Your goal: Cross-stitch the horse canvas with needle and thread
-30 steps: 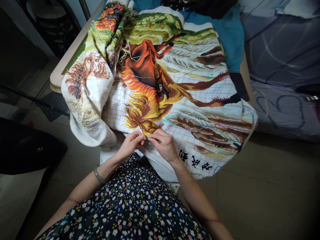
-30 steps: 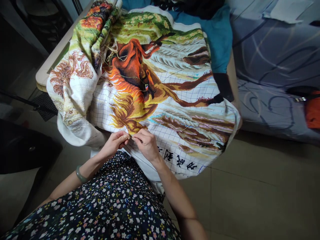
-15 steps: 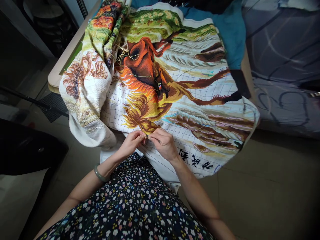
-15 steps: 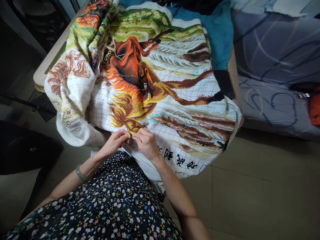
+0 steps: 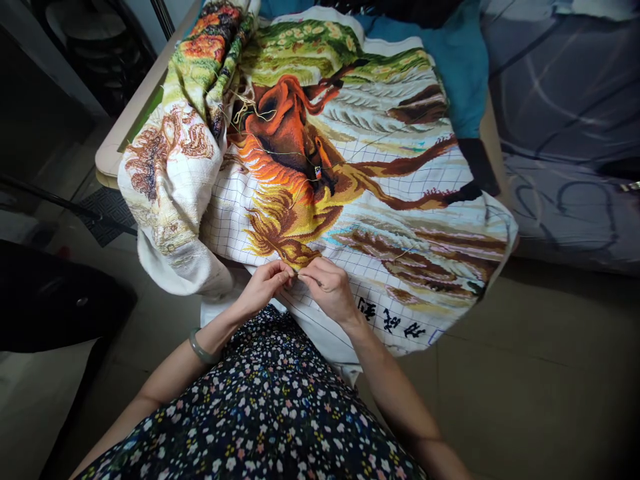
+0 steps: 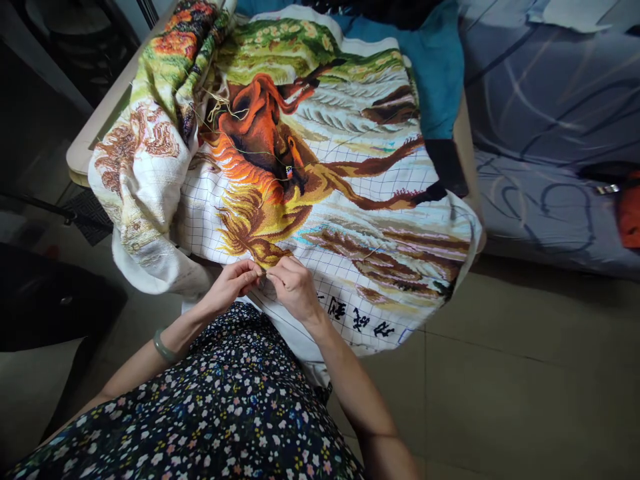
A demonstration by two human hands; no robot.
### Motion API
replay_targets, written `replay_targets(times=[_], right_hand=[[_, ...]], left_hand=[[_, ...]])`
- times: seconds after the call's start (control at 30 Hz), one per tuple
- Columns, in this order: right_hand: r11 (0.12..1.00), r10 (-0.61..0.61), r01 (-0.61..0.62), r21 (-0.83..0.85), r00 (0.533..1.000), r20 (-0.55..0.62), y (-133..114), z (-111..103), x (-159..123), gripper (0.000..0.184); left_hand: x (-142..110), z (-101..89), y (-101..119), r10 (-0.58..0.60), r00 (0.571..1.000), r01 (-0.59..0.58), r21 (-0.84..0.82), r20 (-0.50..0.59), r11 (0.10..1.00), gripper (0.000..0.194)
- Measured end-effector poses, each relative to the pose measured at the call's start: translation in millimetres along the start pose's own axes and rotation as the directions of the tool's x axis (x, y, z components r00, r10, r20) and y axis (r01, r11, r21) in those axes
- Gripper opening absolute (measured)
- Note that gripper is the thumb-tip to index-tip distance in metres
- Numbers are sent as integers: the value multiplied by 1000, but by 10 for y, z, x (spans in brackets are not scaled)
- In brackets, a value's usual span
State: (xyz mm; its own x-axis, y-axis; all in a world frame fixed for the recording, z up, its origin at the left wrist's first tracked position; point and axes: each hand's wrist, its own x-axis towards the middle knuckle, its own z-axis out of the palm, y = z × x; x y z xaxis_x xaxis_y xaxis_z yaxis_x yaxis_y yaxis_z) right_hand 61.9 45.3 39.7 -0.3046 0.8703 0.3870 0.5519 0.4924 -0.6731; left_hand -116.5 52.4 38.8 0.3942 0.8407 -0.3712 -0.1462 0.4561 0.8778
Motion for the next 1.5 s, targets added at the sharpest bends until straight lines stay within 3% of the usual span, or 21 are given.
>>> replay_targets(times=[0.3, 0.63, 0.77, 0.97, 1.1, 1.23, 1.5], right_hand=[[995, -36, 39, -93, 999, 32, 3, 17, -7, 20], [997, -29, 31, -76, 999, 34, -10, 36, -21, 23], [991, -40, 46, -129, 998, 48, -10, 20, -22, 23], [970, -62, 80, -231, 995, 82, -43, -1, -11, 26], [938, -73, 107, -330, 991, 113, -79, -32, -11, 26], [906, -87, 143, -399, 984, 155, -95, -57, 4, 28], [983, -90, 108, -147, 989, 120, 43, -10, 25, 25]], left_hand=[[33, -15, 1, -22, 1000, 22, -9, 20, 1000, 44], [49, -24, -68, -32, 998, 31, 28, 48, 999, 42], [59, -58, -103, 38, 998, -45, 141, 54, 989, 34], [6, -52, 37, 207, 975, -218, 547, 82, 809, 16], [-12, -11, 132, 236, 965, -249, 664, 113, 705, 13], [2, -16, 155, 221, 966, -250, 693, 134, 677, 14], [41, -63, 169, 230, 959, -284, 613, 167, 738, 12]])
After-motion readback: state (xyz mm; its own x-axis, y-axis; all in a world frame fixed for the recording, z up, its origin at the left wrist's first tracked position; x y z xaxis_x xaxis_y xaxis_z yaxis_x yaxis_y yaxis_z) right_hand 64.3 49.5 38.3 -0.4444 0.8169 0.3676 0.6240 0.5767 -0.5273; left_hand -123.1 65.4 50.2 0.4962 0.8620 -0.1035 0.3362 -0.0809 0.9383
